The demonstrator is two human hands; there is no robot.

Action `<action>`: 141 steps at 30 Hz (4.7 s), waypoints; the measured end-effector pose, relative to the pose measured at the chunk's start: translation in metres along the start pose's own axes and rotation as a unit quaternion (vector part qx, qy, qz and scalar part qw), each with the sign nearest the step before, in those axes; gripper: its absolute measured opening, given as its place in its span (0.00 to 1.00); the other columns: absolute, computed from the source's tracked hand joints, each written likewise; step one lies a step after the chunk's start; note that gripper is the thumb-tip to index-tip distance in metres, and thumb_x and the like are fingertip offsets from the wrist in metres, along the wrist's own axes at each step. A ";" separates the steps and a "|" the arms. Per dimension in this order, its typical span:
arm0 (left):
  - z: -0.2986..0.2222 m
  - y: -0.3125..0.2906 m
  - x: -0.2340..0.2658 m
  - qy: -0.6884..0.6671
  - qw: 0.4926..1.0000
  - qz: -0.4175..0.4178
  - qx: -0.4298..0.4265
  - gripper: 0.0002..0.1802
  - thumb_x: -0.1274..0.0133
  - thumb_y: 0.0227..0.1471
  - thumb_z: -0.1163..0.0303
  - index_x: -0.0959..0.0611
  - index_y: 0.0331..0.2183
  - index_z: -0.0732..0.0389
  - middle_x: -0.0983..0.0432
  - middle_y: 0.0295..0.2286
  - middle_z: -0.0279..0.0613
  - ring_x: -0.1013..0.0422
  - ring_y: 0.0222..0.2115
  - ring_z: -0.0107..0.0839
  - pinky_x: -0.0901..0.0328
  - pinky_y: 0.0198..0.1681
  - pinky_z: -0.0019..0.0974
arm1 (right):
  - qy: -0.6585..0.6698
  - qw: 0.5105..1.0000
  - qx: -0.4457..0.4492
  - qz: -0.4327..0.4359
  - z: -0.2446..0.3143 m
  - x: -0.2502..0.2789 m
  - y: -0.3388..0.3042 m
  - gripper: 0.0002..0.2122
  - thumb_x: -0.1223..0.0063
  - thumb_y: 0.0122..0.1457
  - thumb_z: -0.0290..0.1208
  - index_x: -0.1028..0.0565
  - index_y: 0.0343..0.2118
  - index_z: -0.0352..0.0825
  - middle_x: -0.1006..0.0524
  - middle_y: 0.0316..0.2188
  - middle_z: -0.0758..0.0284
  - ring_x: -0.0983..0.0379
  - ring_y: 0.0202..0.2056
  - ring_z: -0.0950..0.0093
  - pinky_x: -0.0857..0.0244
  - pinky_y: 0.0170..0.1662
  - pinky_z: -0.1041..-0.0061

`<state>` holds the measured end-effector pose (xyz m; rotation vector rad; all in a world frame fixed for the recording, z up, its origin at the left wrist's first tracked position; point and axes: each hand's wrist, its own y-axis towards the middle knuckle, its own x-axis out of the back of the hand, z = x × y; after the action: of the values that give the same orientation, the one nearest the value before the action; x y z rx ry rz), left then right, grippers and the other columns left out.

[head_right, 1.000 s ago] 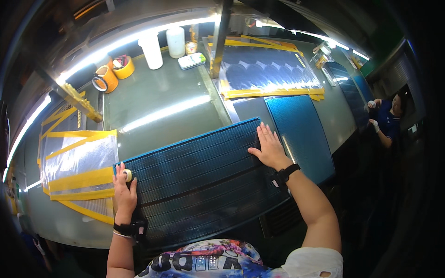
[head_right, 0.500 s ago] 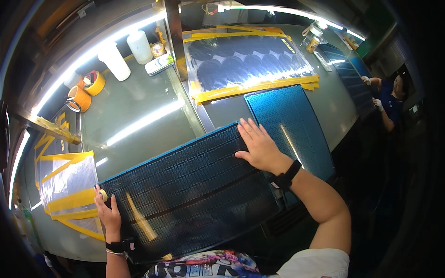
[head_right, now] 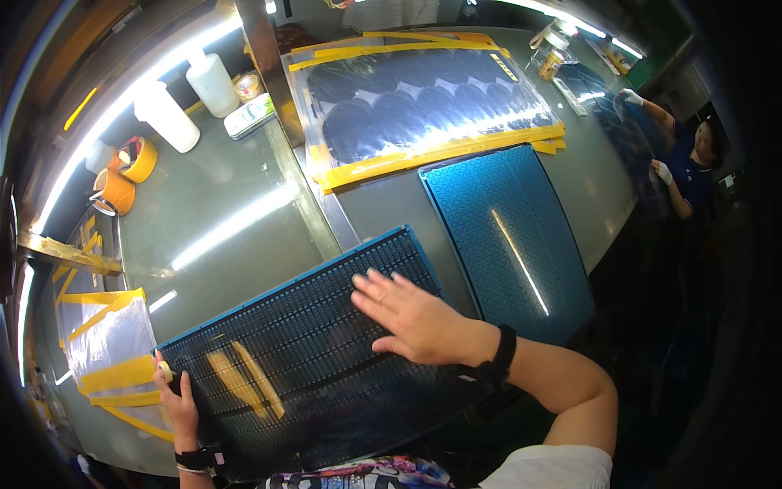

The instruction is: Inspecting mesh panels and securing them onto frames using adhesive tape at an assembly station.

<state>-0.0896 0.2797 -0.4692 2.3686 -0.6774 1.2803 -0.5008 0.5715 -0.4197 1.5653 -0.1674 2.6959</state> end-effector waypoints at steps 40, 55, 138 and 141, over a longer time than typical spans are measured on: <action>-0.013 0.004 0.006 0.043 0.999 0.019 0.004 0.28 0.46 0.55 0.75 0.36 0.55 0.66 0.44 0.63 0.56 0.53 0.66 0.55 0.57 0.67 0.48 | -0.094 0.994 -0.008 0.056 0.007 0.006 0.027 0.34 0.36 0.51 0.38 0.35 0.61 0.35 0.47 0.69 0.62 0.57 0.67 0.43 0.54 0.60 0.32; -0.011 0.005 0.006 0.059 0.998 0.006 -0.024 0.38 0.43 0.54 0.72 0.41 0.62 0.65 0.43 0.63 0.53 0.50 0.65 0.53 0.54 0.67 0.47 | -0.090 0.994 0.059 0.027 0.027 -0.007 0.062 0.32 0.37 0.51 0.40 0.32 0.59 0.35 0.41 0.66 0.60 0.50 0.66 0.51 0.52 0.64 0.43; -0.068 -0.037 0.032 -0.361 0.887 0.274 -0.087 0.10 0.45 0.58 0.67 0.19 0.32 0.65 0.28 0.39 0.42 0.31 0.40 0.34 0.37 0.47 0.35 | 0.423 0.871 -0.151 -0.199 0.186 -0.090 0.067 0.04 0.43 0.58 0.25 0.25 0.29 0.31 0.25 0.25 0.67 0.29 0.29 0.74 0.35 0.33 0.74; -0.034 -0.017 0.044 -0.298 0.937 0.174 -0.049 0.13 0.44 0.57 0.67 0.19 0.26 0.66 0.27 0.39 0.42 0.31 0.40 0.36 0.37 0.46 0.38 | 0.204 0.898 -0.171 -0.350 0.129 -0.068 0.061 0.05 0.42 0.55 0.24 0.27 0.25 0.32 0.26 0.25 0.59 0.27 0.30 0.61 0.34 0.34 0.66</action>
<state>-0.0822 0.3011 -0.4154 2.6336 -1.3522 0.5899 -0.3596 0.5004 -0.4201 0.7351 -0.0463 2.1815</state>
